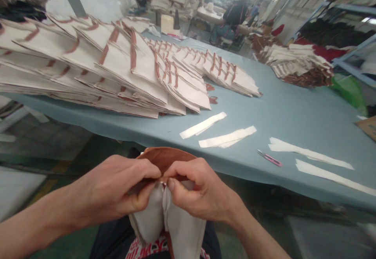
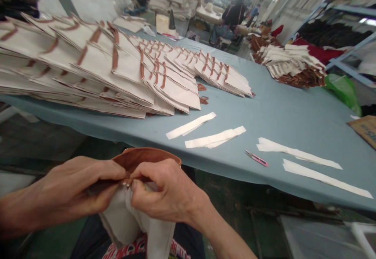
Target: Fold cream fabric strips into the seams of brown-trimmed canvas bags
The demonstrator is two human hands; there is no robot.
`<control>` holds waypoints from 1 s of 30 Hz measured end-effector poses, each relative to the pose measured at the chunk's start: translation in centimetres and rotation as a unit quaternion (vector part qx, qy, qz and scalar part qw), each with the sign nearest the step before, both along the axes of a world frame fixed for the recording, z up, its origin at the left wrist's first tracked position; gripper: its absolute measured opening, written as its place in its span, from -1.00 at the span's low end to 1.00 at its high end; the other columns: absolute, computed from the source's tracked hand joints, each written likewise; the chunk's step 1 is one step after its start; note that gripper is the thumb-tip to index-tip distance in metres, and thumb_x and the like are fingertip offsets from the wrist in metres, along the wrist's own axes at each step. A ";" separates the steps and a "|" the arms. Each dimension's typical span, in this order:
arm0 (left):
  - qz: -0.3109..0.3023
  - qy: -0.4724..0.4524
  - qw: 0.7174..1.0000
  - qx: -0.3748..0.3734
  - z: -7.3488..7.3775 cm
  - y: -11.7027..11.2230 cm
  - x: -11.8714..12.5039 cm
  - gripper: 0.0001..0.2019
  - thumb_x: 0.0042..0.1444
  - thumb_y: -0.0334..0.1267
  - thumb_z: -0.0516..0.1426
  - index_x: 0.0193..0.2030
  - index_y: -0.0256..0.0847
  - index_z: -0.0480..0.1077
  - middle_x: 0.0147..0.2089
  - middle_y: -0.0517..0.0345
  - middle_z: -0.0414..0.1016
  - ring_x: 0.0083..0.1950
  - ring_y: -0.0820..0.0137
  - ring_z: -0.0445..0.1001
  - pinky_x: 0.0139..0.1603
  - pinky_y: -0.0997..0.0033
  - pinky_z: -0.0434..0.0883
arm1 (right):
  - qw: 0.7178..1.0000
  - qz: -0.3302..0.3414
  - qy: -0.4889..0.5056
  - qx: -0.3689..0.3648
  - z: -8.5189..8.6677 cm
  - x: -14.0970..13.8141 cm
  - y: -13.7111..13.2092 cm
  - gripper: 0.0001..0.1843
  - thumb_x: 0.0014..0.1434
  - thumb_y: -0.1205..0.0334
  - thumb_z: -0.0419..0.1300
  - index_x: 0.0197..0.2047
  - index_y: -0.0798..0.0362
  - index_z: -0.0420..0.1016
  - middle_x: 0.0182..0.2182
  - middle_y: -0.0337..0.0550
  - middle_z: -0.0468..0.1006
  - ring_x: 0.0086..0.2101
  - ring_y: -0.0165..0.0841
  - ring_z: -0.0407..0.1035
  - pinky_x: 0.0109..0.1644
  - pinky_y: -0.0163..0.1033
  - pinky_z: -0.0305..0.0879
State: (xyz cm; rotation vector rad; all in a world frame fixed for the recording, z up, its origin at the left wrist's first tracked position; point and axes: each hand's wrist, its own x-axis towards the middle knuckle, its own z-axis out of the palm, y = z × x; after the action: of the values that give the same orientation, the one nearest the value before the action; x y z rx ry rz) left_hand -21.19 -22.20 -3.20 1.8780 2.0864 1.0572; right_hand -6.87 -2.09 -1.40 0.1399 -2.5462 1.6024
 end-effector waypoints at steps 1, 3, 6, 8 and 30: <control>-0.009 -0.007 1.000 0.004 0.2 0.1 0.0 -0.86 0.36 -0.37 0.13 -0.11 -0.07 0.50 -0.38 0.33 0.63 -0.42 0.46 0.59 -0.35 0.51 0.37 | 1.000 -0.002 0.015 0.016 -0.1 0.1 0.1 -0.79 0.18 0.37 0.11 -0.35 0.06 0.58 -0.51 -0.27 0.57 -0.53 -0.46 0.32 -0.42 -0.36 0.20; -0.032 -0.033 0.999 0.001 0.4 0.0 -0.1 -0.84 0.34 -0.42 0.12 -0.08 -0.06 0.45 -0.37 0.37 0.57 -0.45 0.49 0.53 -0.39 0.52 0.32 | 0.997 -0.002 0.050 0.053 -0.1 0.4 0.2 -0.80 0.18 0.40 0.11 -0.35 0.05 0.56 -0.52 -0.28 0.57 -0.54 -0.47 0.31 -0.43 -0.36 0.18; -0.073 -0.066 0.995 -0.025 0.4 0.0 -0.5 -0.85 0.42 -0.41 0.08 -0.13 -0.07 0.41 -0.39 0.39 0.50 -0.45 0.49 0.45 -0.39 0.49 0.27 | 0.992 0.000 0.081 0.098 0.0 0.8 0.1 -0.82 0.16 0.45 0.12 -0.36 0.03 0.50 -0.49 -0.27 0.61 -0.53 -0.46 0.34 -0.41 -0.36 0.20; -0.100 -0.066 0.992 -0.040 0.6 0.2 -0.7 -0.81 0.52 -0.39 0.04 -0.15 -0.08 0.40 -0.37 0.36 0.49 -0.41 0.46 0.44 -0.34 0.44 0.26 | 0.989 -0.006 0.091 0.116 0.0 1.0 0.0 -0.83 0.15 0.46 0.12 -0.36 0.02 0.49 -0.49 -0.26 0.62 -0.52 -0.45 0.36 -0.39 -0.35 0.21; -0.146 -0.367 0.905 -0.155 0.7 2.9 0.2 -0.43 0.54 0.15 0.06 -0.46 -0.10 0.09 -0.49 0.39 0.02 -0.48 0.49 0.05 -0.50 0.43 0.05 | 0.998 0.016 0.016 -0.064 -1.6 0.4 0.1 -0.84 0.12 0.34 0.21 -0.46 -0.02 0.33 -0.57 -0.42 0.32 -0.56 -0.51 0.13 -0.45 -0.37 0.08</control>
State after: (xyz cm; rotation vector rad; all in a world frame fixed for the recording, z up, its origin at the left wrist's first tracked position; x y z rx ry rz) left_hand -20.98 -19.28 -2.50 1.2921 1.3864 1.0541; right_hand -6.47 -1.96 -2.97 0.1919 -2.4211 1.7553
